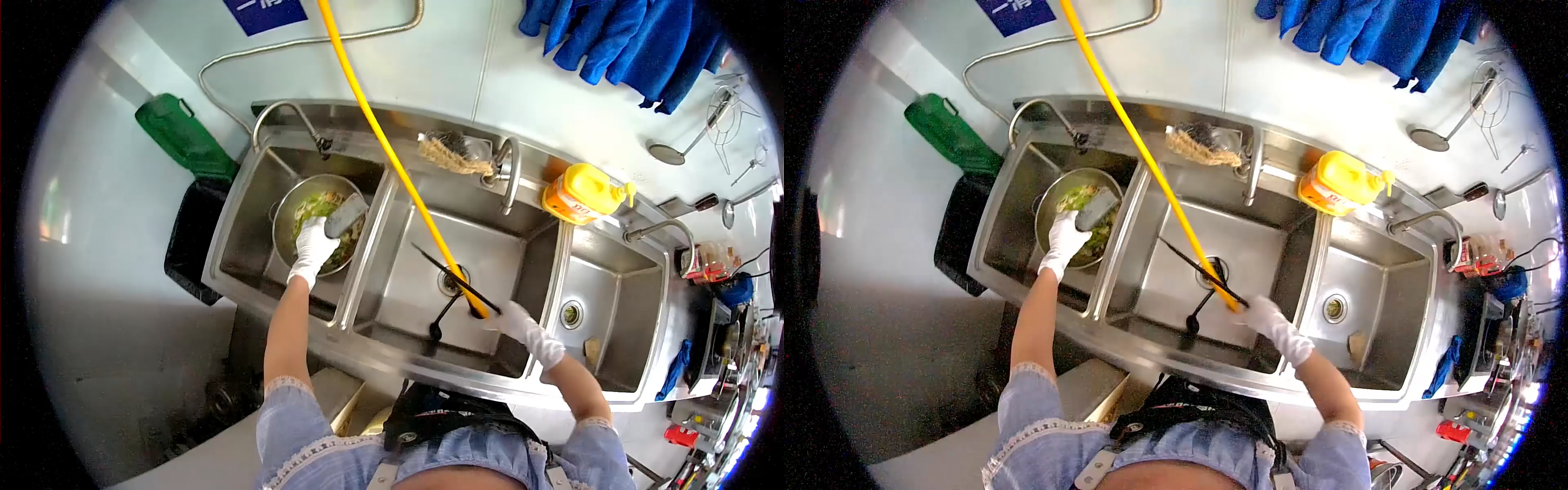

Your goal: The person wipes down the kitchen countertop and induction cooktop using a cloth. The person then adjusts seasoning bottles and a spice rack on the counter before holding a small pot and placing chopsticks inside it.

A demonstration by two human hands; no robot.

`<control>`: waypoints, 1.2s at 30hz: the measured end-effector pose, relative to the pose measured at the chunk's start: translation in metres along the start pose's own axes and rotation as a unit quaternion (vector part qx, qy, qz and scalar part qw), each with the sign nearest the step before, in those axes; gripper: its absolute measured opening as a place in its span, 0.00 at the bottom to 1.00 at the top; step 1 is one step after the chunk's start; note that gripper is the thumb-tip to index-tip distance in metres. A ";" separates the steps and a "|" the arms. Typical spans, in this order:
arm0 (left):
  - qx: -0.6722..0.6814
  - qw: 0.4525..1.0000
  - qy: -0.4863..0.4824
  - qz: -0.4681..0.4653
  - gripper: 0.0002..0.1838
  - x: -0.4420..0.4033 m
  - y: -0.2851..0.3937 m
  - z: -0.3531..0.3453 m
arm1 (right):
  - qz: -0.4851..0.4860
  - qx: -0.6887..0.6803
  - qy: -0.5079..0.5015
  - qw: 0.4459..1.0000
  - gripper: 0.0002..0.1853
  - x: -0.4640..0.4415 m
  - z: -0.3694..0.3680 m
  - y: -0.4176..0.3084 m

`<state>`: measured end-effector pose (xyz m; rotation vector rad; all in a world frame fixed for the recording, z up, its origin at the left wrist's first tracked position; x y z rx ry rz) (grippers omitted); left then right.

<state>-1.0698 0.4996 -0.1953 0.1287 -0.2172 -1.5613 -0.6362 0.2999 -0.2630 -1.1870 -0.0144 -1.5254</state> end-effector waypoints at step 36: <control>0.673 0.731 0.016 0.113 0.14 -0.157 0.109 -0.057 | 0.201 0.363 0.244 0.877 0.06 0.058 0.109 0.029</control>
Point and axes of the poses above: each hand's wrist, its own x-axis away from the middle knuckle, its own z-axis out of the back of the hand, y = z × x, the point moved 10 cm from there along -x, towards the middle knuckle, and after that the axes turned 2 degrees about -z, right-handed, at the moved point
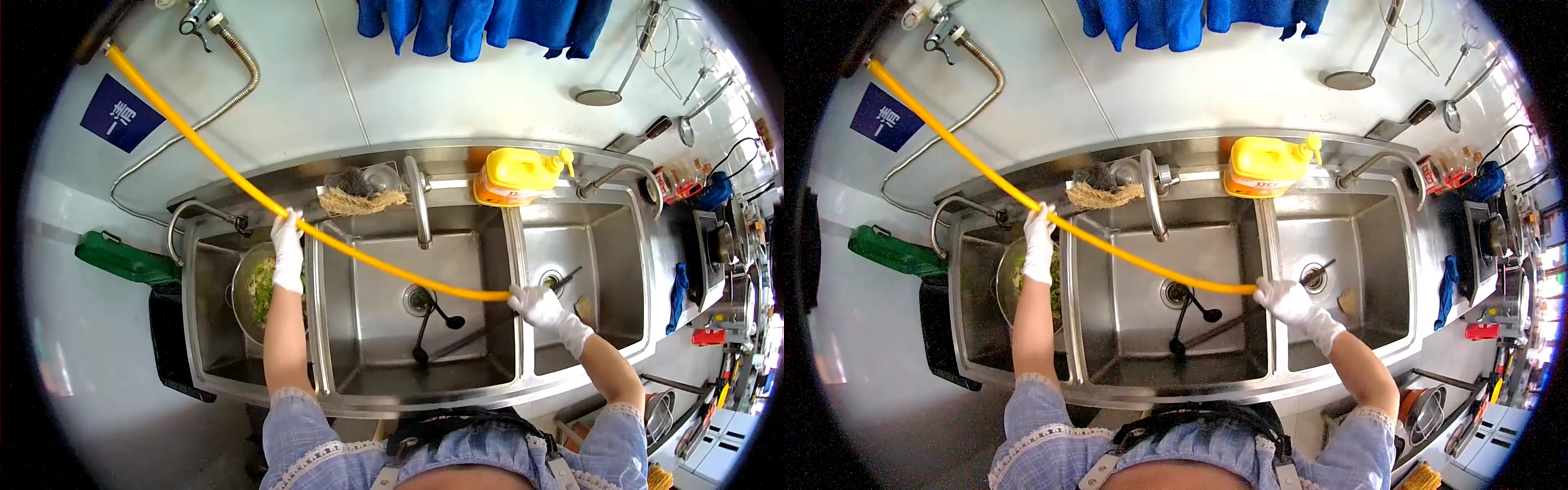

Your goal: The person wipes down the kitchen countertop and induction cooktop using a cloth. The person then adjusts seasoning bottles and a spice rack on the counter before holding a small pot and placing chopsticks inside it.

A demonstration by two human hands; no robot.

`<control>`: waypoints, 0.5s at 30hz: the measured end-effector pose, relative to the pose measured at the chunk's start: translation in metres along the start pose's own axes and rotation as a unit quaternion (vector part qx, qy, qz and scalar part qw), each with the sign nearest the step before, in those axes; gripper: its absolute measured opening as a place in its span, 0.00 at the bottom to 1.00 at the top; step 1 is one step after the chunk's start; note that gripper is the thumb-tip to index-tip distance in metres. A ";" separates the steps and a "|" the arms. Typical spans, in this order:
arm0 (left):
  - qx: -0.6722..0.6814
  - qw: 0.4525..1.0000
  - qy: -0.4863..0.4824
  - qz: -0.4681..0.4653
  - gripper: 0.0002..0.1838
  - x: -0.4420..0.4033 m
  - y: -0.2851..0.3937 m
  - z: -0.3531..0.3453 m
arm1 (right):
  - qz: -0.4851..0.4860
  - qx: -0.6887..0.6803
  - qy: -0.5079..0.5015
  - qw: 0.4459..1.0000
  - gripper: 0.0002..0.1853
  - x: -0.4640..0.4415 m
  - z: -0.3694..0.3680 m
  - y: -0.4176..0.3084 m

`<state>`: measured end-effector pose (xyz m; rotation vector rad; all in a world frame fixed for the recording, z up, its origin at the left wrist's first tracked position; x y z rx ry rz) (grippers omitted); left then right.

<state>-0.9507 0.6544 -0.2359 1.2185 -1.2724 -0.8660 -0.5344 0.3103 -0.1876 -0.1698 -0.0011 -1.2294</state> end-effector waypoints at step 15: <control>0.083 0.949 -0.305 0.019 0.17 0.161 0.130 -0.176 | -0.286 0.227 0.277 0.888 0.11 0.244 0.241 0.097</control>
Point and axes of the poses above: each hand's wrist, its own x-axis away from the middle knuckle, its own z-axis out of the back of the hand, y = z × x, the point moved 10 cm from there along -x, towards the middle knuckle, and after that the axes turned 2 degrees about -z, right-handed, at the moved point
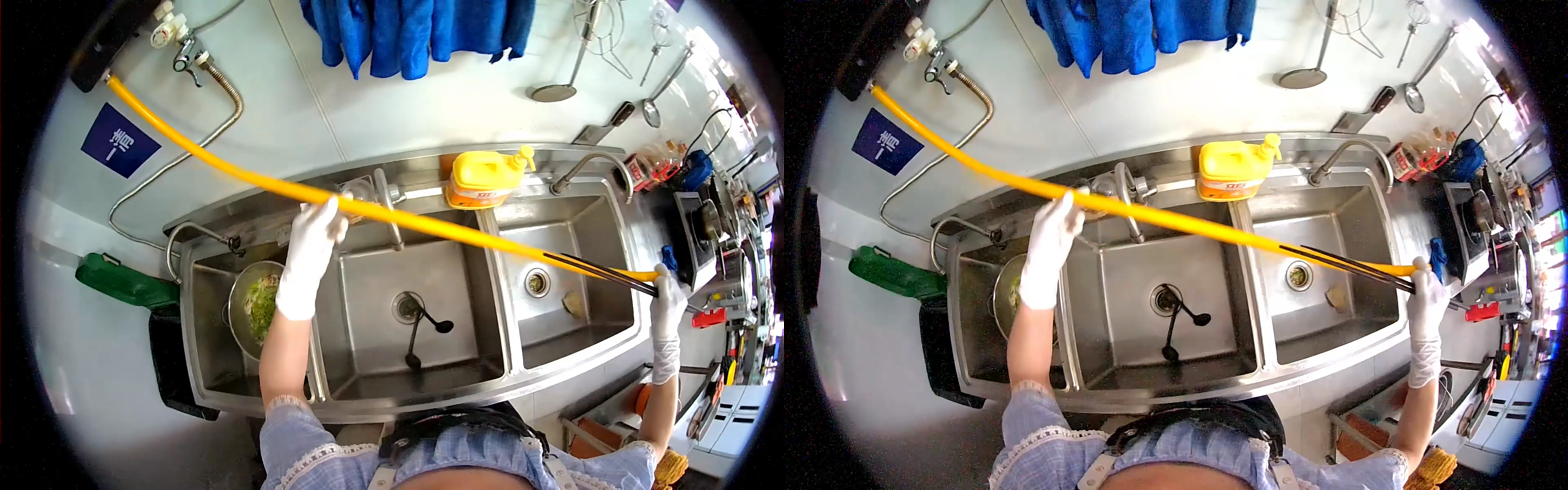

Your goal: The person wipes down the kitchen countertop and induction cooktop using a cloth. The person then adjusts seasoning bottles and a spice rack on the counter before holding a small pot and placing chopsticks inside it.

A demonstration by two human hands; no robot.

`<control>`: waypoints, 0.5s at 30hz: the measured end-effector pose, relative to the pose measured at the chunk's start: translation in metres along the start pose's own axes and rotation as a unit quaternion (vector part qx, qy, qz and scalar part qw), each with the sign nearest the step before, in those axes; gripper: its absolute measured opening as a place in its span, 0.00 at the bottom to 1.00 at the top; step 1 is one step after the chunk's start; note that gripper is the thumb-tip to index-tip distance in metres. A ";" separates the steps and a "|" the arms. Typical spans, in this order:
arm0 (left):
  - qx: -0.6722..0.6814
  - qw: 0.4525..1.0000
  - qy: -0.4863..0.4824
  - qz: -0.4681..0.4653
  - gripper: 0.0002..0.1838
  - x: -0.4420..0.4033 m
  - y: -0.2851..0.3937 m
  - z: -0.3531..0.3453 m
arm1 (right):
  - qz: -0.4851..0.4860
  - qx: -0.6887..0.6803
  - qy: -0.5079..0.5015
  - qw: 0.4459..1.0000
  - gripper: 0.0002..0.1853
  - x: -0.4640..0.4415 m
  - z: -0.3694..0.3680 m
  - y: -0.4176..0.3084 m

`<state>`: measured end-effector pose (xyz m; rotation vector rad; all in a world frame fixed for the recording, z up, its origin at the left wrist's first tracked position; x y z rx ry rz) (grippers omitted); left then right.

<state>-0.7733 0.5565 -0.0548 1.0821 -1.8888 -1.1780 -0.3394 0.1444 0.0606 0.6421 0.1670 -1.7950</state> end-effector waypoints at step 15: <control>0.023 0.993 0.112 0.027 0.22 -0.140 -0.044 0.078 | -0.054 0.009 -0.146 0.988 0.04 -0.027 -0.207 -0.172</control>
Point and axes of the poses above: each hand's wrist, its own x-axis away from the middle knuckle, its own z-axis out of the back of the hand, y = z × x, the point moved 10 cm from there along -x, towards the middle knuckle, and after that the axes turned 2 degrees about -z, right-handed, at the moved point
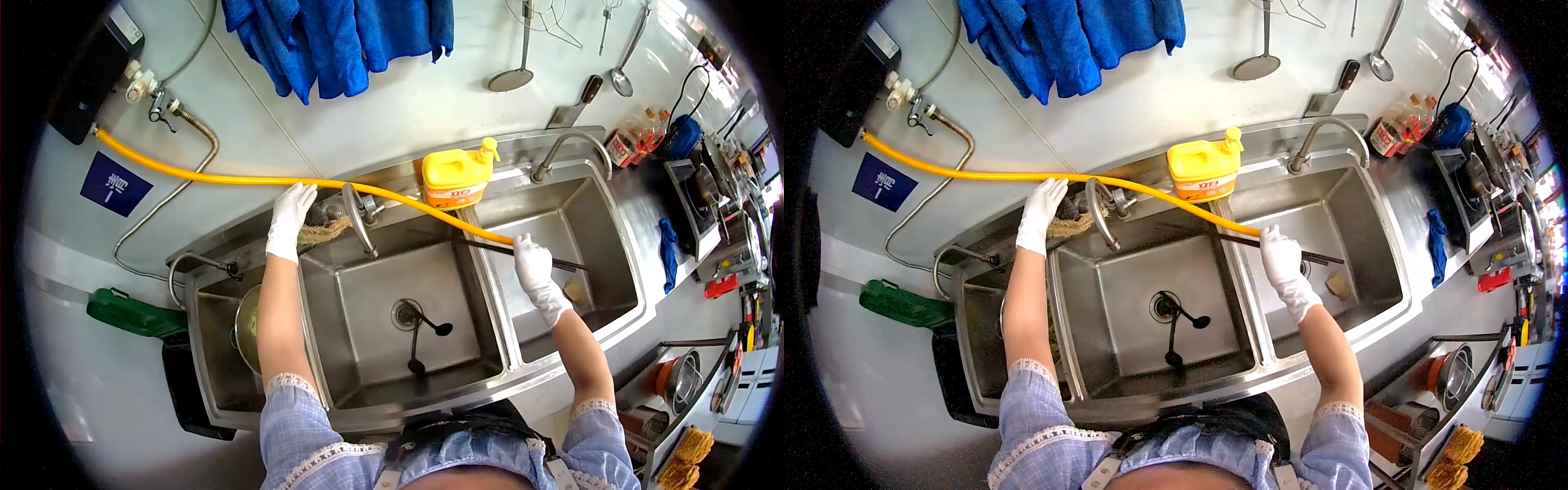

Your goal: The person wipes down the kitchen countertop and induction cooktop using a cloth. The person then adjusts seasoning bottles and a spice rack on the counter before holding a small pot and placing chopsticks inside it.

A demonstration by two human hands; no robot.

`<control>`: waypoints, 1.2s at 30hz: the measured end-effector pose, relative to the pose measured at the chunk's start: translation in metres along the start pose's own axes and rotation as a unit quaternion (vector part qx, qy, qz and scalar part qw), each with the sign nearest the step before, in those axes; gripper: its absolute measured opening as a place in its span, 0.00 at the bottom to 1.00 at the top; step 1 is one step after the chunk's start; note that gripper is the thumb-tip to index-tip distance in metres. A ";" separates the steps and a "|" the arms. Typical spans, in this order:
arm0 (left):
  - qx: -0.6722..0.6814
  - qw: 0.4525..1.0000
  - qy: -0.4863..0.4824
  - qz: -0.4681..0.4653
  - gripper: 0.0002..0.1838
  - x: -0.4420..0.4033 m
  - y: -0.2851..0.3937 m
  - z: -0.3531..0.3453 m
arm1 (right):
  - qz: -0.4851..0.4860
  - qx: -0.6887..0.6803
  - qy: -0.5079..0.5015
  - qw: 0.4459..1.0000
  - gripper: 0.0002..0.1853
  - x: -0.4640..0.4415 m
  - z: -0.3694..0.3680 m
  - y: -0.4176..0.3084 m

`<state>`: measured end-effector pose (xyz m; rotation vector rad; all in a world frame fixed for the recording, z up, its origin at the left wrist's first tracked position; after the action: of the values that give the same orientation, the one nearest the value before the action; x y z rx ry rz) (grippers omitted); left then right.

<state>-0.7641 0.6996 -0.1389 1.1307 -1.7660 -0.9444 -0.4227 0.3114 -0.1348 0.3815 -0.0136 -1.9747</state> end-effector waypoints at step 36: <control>-0.165 0.688 -0.562 0.429 0.21 0.612 -0.371 -0.464 | 0.193 -0.106 0.114 0.969 0.05 0.287 0.089 0.296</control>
<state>-0.3835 -0.0643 -0.1467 -0.7890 -2.4589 -1.3135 -0.2916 -0.0845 -0.0716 0.4278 0.2501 -1.5216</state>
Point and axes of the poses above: each hand's wrist, its own x-axis away from the middle knuckle, its own z-axis out of the back of the hand, y = z × x, the point moved 10 cm from there along -x, towards the middle knuckle, and after that the axes turned 2 degrees about -z, right-handed, at the moved point
